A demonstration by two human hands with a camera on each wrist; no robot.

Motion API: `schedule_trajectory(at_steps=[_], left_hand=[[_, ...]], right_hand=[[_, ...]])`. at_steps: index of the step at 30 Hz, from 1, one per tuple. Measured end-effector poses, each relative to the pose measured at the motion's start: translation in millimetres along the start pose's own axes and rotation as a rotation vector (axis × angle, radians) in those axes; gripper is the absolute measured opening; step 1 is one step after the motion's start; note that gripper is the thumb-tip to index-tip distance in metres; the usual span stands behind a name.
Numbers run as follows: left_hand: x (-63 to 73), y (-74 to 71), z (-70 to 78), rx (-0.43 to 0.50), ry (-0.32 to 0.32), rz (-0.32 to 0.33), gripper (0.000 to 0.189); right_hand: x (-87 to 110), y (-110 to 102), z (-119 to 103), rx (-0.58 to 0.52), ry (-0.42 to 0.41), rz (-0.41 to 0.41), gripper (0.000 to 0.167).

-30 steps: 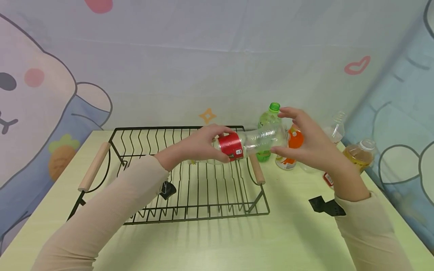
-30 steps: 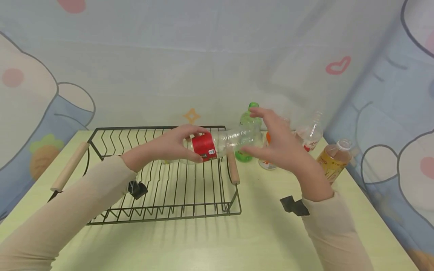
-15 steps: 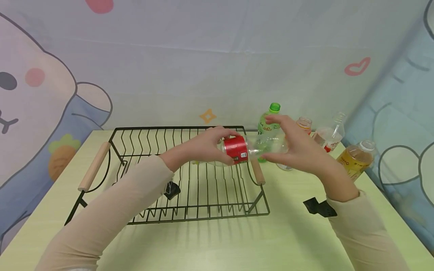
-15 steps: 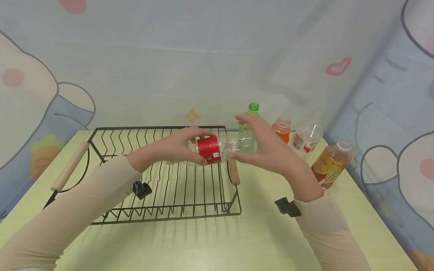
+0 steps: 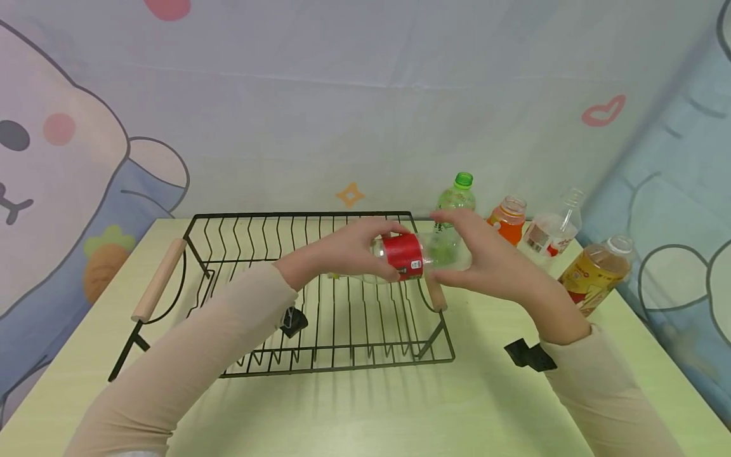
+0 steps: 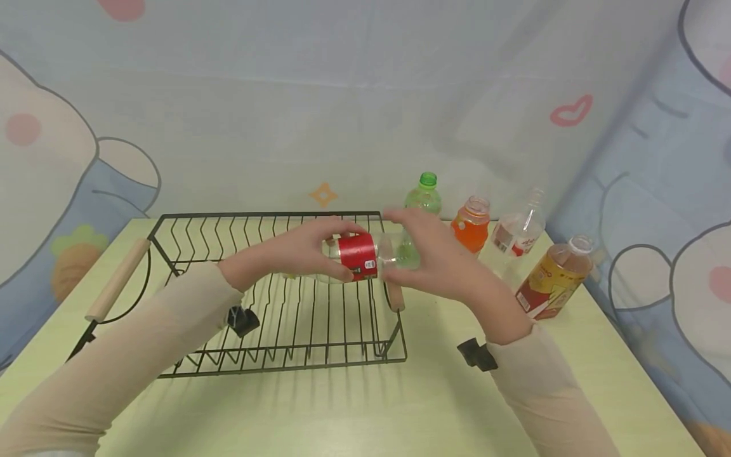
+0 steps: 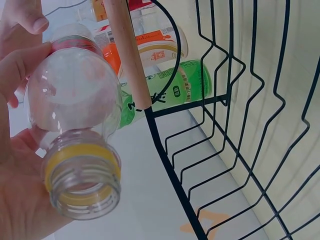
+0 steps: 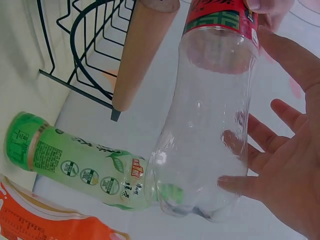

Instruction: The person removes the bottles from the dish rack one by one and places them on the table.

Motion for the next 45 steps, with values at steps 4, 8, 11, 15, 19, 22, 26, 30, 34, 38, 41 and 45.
schedule_trajectory(at_steps=[4, 8, 11, 15, 19, 22, 26, 30, 34, 38, 41, 45], left_hand=[[-1.2, 1.5, 2.1, 0.003, 0.006, -0.001, 0.065], [-2.2, 3.0, 2.8, 0.002, -0.001, -0.011, 0.066], [-2.8, 3.7, 2.6, -0.001, -0.006, -0.016, 0.066], [-3.3, 4.6, 2.6, -0.002, -0.01, -0.018, 0.066], [-3.4, 5.8, 2.3, -0.003, -0.022, -0.025, 0.065], [-3.1, 6.6, 2.5, -0.002, -0.027, -0.033, 0.065], [-2.8, 7.4, 3.7, 0.007, -0.021, -0.041, 0.065], [-3.1, 8.2, 4.2, 0.015, -0.024, -0.045, 0.063], [-3.5, 8.8, 5.1, 0.012, -0.03, -0.049, 0.062], [-3.4, 8.8, 4.9, 0.012, -0.036, -0.049, 0.061], [-3.3, 8.7, 4.9, 0.007, -0.037, -0.046, 0.06], [-2.5, 8.6, 5.6, 0.0, -0.043, -0.039, 0.06]], right_hand=[[0.0, 4, 1, 0.063, -0.018, -0.003, 0.072], [0.8, 8, 1, 0.136, -0.035, -0.011, 0.07], [0.9, 11, 1, 0.182, -0.043, -0.018, 0.07], [0.9, 13, 1, 0.206, -0.048, -0.024, 0.069], [1.3, 14, 0, 0.222, -0.06, -0.015, 0.067], [1.9, 16, 0, 0.236, -0.068, -0.008, 0.065], [2.8, 17, 0, 0.25, -0.071, -0.003, 0.064], [3.8, 18, 0, 0.268, -0.075, 0.007, 0.066], [4.7, 19, 1, 0.283, -0.074, 0.02, 0.067], [4.9, 20, 1, 0.294, -0.072, 0.034, 0.067], [5.3, 21, 0, 0.308, -0.073, 0.046, 0.067], [6.1, 20, 1, 0.319, -0.076, 0.06, 0.066]])
Point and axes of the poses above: each hand's wrist, its own x-axis away from the middle knuckle, its own y-axis out of the palm, z = x × y, the point moved 6 cm from there along -x, towards the middle knuckle
